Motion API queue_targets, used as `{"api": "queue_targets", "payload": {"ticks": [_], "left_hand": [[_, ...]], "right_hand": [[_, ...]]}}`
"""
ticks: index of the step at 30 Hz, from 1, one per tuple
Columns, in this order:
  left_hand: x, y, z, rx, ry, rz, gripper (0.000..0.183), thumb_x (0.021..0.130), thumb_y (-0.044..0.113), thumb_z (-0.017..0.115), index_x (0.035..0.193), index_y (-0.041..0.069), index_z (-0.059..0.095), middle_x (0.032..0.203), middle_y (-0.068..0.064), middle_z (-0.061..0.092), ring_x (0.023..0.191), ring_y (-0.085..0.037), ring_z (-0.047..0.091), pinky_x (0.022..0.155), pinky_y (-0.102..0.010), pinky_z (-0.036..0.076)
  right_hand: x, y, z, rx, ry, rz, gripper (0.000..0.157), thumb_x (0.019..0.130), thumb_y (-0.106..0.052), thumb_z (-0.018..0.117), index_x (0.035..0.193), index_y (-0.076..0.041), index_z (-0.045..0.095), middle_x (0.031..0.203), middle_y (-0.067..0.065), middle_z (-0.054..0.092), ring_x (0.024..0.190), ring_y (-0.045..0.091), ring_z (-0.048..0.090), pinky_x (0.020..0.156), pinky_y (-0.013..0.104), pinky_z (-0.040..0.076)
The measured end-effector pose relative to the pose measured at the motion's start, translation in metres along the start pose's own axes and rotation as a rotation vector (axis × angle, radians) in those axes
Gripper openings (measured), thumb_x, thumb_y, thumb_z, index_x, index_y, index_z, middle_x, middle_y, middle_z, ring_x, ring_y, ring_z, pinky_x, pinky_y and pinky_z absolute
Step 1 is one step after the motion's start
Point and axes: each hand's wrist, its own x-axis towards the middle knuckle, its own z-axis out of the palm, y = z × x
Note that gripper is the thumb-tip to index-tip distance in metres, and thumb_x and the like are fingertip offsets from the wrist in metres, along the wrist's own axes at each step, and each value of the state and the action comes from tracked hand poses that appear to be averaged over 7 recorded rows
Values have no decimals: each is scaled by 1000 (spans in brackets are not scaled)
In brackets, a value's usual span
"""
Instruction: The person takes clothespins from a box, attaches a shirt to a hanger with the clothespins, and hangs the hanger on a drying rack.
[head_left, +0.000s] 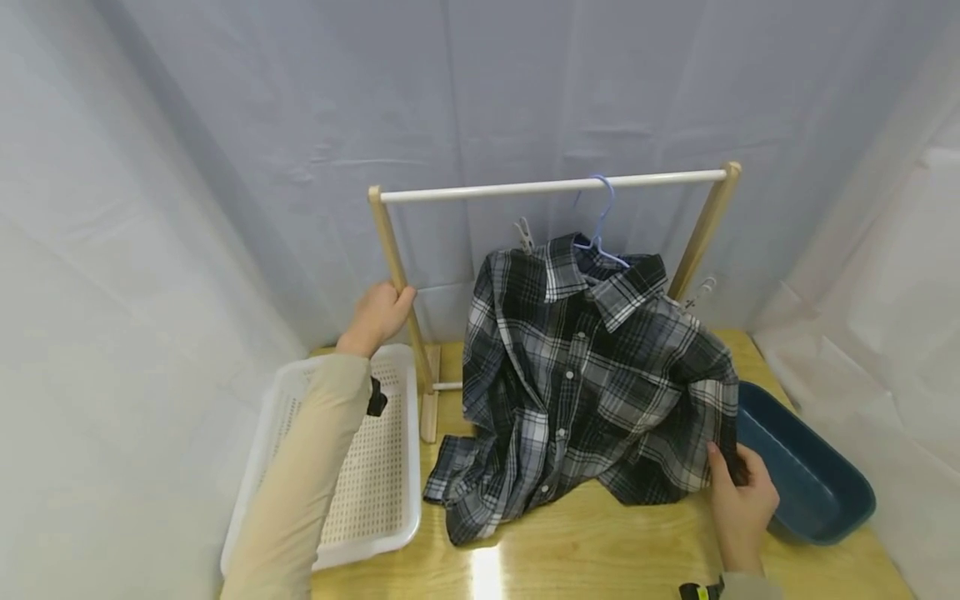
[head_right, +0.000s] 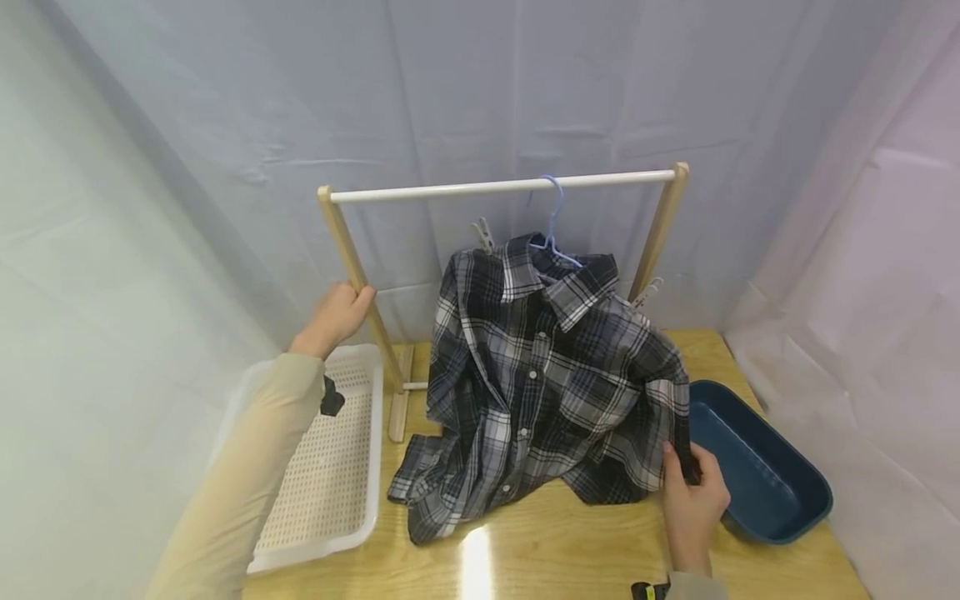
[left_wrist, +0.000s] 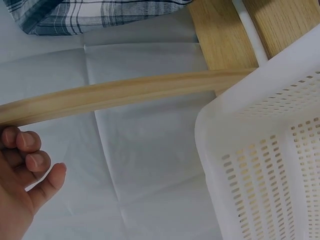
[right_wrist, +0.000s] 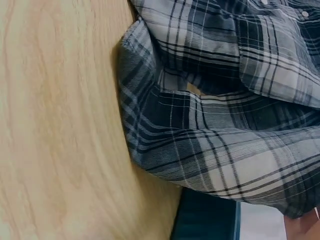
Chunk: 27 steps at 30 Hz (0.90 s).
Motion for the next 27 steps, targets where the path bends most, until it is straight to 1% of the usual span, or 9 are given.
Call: {"api": "queue_targets", "payload": {"ticks": [4, 6, 8, 12, 15, 18, 20, 24, 27], "left_hand": [[0, 0, 0, -1, 3, -2, 48, 99, 35, 37, 56, 15, 38, 52, 1, 34, 48, -20, 34, 48, -36, 32], [-1, -1, 1, -5, 1, 1, 48, 99, 35, 37, 56, 15, 38, 52, 1, 34, 47, -19, 34, 48, -36, 32], [-2, -1, 1, -8, -1, 3, 48, 99, 35, 37, 55, 15, 38, 51, 2, 33, 46, -19, 33, 47, -35, 32], [-5, -3, 0, -19, 0, 4, 49, 100, 32, 39, 53, 16, 37, 49, 3, 30, 45, -17, 30, 45, -34, 30], [-9, -4, -2, 0, 9, 19, 51, 101, 32, 40, 53, 16, 36, 48, 4, 29, 44, -16, 28, 44, -32, 28], [-16, -3, -4, 61, 61, 50, 50, 100, 31, 44, 53, 15, 37, 47, 3, 30, 44, -16, 28, 44, -32, 26], [-22, -3, -3, 104, 114, 81, 47, 99, 30, 47, 56, 13, 41, 49, 1, 35, 44, -17, 32, 44, -33, 27], [-38, -2, -2, 145, 210, 150, 32, 97, 26, 51, 70, 10, 50, 56, -2, 47, 48, -22, 42, 49, -37, 34], [-56, 3, -2, 145, 241, 182, 21, 95, 23, 52, 80, 8, 55, 60, -3, 50, 51, -23, 46, 52, -40, 39]], "right_hand": [[0, -8, -5, 10, 29, -18, 32, 90, -14, 74, 118, 1, 68, 103, -11, 62, 91, -8, 54, 81, 13, 41], [2, -13, -8, 10, 48, -44, 31, 90, -12, 74, 117, 1, 68, 105, -8, 62, 95, -4, 55, 83, 15, 41], [3, -18, -11, 26, 74, -76, 28, 90, -9, 74, 115, 1, 69, 105, -10, 61, 96, -2, 55, 83, 16, 41], [6, -32, -14, 85, 121, -170, 24, 88, 0, 73, 110, 7, 69, 103, -11, 60, 92, 0, 56, 79, 16, 43], [6, -49, -17, 131, 128, -275, 20, 85, 8, 71, 105, 13, 67, 100, 2, 65, 88, 0, 58, 77, 15, 44], [6, -73, -22, 168, 85, -396, 16, 83, 12, 69, 99, 16, 67, 94, 19, 66, 85, -2, 59, 77, 14, 44], [7, -87, -27, 179, 31, -464, 14, 83, 14, 68, 97, 16, 67, 91, 25, 65, 84, -3, 59, 78, 13, 43], [10, -101, -34, 175, -83, -556, 17, 83, 12, 70, 100, 14, 68, 92, 26, 65, 87, -4, 59, 81, 13, 42], [16, -101, -36, 146, -155, -619, 21, 86, 4, 72, 105, 11, 69, 95, 24, 66, 92, -3, 58, 84, 12, 41]]}}
